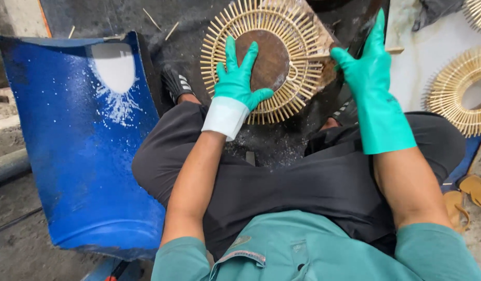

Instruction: Assembling and cleaning circular bamboo decorative items using manual tools.

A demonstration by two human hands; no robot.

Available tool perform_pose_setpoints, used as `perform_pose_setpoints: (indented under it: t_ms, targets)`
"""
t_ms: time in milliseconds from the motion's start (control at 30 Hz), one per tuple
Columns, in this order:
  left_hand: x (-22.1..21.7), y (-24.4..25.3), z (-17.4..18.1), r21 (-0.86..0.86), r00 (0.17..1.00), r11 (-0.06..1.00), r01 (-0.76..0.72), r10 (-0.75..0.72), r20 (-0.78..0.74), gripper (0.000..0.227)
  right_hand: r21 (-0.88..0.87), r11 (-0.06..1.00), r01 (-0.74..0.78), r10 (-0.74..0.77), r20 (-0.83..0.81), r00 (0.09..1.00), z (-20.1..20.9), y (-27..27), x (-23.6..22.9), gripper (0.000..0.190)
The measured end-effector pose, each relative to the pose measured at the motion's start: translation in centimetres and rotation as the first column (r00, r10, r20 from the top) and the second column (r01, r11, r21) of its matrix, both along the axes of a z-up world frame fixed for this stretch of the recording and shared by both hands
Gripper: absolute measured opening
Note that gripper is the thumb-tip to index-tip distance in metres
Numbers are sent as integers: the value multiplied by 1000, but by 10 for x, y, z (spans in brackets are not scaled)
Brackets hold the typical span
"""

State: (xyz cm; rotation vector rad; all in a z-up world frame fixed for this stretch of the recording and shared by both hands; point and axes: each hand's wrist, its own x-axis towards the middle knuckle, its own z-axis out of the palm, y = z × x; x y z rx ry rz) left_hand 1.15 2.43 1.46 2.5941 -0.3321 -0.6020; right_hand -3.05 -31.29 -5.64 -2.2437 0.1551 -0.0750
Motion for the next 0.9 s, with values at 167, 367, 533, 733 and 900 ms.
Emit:
perform_pose_setpoints:
  t_ms: [167,367,533,733,900]
  targets:
    - [7,4,-7,-34,999,999,35,-35,1,125,96,995,5,-2,-28,1000,18,5,4,103]
    - [13,1,14,1,998,1000,27,-27,-61,122,178,981,71,-70,-13,997,12,3,-3,102]
    - [16,1,18,-11,998,999,44,-45,-54,121,86,992,91,-77,-156,985,25,15,7,101]
    - [21,-2,25,15,994,999,52,-50,-97,121,127,990,54,-44,-83,996,17,10,1,100]
    - [22,-2,28,30,988,998,49,-44,-150,119,208,976,62,-42,-99,994,70,20,0,95]
